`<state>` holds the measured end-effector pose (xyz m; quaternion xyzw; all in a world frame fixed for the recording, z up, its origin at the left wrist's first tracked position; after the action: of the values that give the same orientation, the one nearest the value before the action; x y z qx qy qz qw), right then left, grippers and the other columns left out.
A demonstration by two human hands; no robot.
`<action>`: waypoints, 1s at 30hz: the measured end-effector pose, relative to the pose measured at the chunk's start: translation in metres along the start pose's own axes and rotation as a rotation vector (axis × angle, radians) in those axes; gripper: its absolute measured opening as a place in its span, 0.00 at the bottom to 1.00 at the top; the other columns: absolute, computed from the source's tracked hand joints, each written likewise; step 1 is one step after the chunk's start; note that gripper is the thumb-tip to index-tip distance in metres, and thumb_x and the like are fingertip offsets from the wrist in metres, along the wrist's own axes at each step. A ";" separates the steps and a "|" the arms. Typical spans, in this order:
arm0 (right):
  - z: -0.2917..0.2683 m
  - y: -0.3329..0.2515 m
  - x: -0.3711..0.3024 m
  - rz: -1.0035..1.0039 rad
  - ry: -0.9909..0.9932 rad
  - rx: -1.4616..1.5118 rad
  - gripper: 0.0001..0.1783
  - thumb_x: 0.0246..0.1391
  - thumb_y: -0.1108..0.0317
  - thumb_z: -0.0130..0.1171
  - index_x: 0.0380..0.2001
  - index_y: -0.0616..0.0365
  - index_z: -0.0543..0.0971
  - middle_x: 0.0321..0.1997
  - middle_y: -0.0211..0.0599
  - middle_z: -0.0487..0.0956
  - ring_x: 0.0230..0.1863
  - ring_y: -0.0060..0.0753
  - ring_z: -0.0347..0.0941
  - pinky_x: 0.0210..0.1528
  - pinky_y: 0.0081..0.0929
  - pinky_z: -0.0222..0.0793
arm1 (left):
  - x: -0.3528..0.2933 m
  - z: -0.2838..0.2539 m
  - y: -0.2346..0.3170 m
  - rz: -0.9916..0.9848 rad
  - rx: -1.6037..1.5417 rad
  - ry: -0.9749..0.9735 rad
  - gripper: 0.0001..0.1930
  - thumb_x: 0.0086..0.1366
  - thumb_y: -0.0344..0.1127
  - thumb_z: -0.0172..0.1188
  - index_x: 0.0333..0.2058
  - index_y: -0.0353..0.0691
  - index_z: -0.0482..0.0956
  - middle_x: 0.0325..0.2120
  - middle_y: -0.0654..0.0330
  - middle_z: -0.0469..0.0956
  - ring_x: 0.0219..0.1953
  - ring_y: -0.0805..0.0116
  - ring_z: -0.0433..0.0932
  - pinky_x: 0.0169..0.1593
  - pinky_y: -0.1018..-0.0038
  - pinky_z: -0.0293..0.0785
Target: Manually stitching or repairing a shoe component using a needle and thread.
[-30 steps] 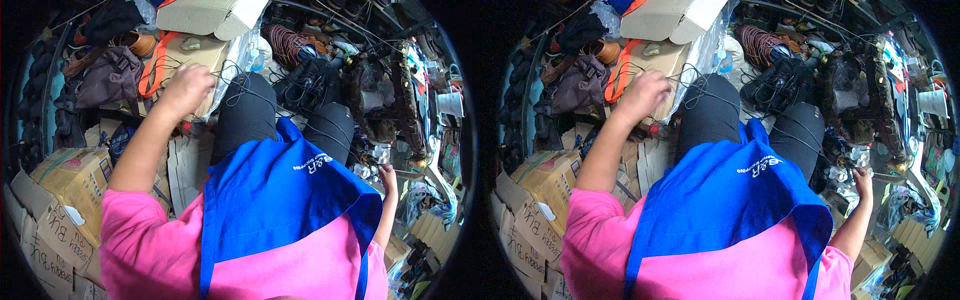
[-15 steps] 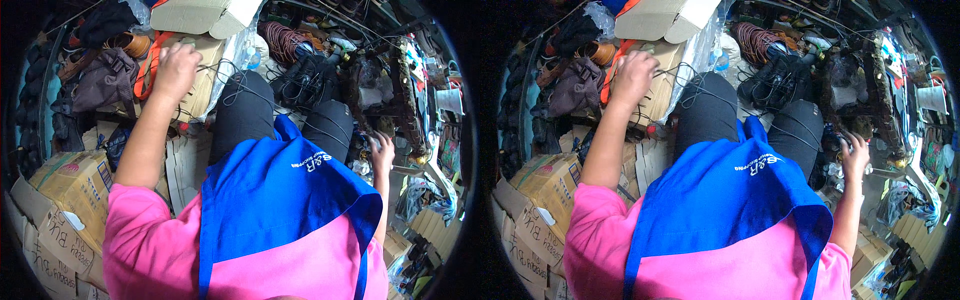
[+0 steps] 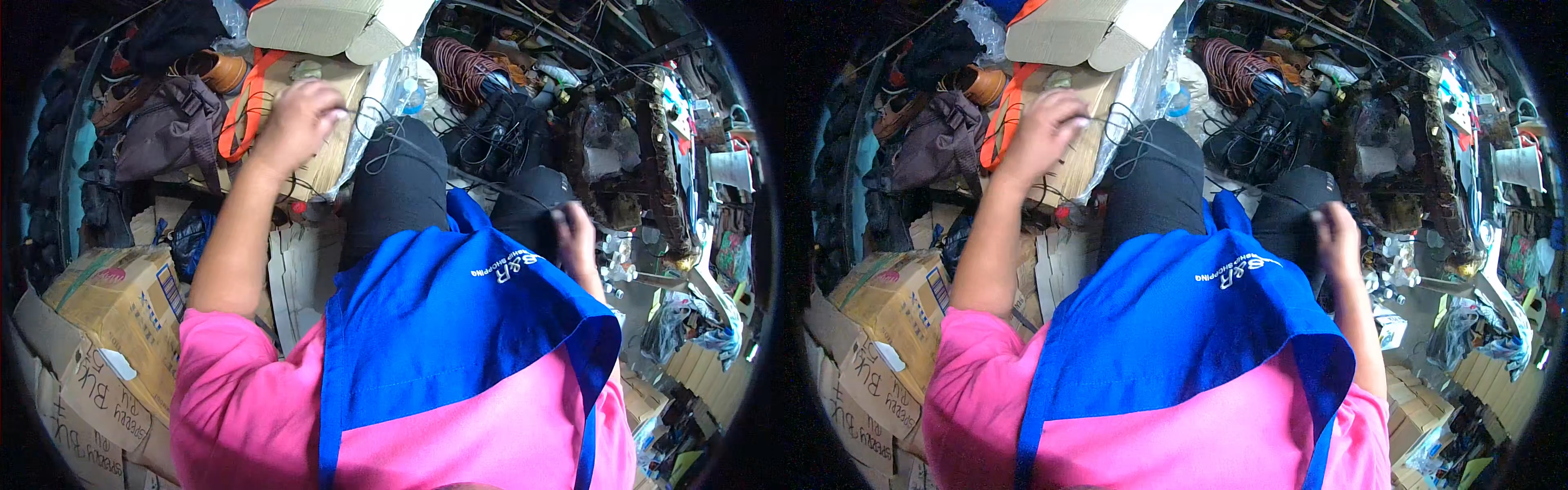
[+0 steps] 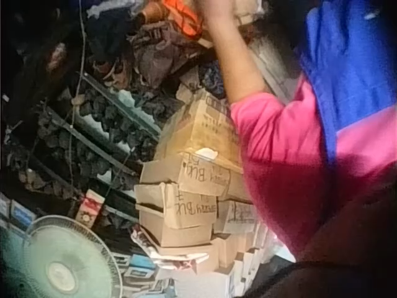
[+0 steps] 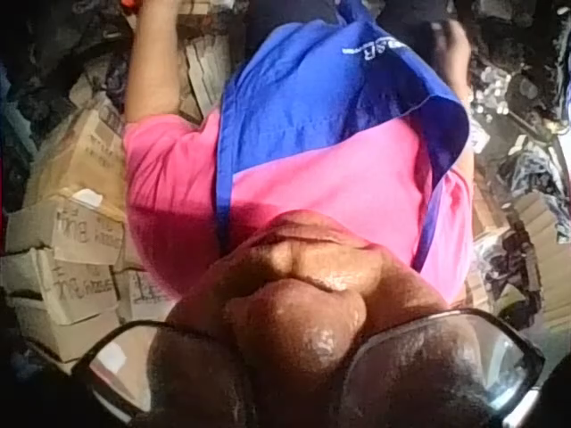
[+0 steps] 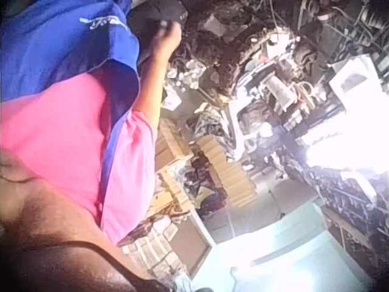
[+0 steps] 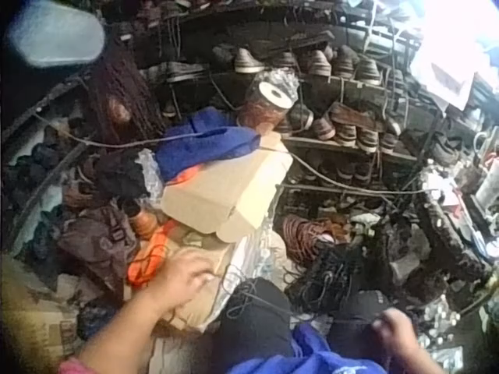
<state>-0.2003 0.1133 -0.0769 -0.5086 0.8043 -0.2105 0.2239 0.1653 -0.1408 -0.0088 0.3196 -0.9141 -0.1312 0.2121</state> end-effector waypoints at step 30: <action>-0.089 0.127 -0.041 0.484 0.217 0.516 0.11 0.57 0.61 0.54 0.35 0.58 0.76 0.34 0.22 0.74 0.35 0.13 0.63 0.41 0.16 0.57 | 0.007 0.009 0.027 0.176 0.245 -0.062 0.17 0.49 0.33 0.63 0.41 0.47 0.77 0.43 0.62 0.73 0.48 0.60 0.69 0.53 0.60 0.61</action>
<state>-0.3276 0.2103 -0.0704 -0.2050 0.8408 -0.4000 0.3017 0.1419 -0.1242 -0.0047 0.2575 -0.9539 -0.0091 0.1540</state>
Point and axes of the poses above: each hand's wrist, its own x-axis towards the middle knuckle, its own z-axis out of the palm, y = z × x, the point moved 4 cm from there along x, towards the middle knuckle
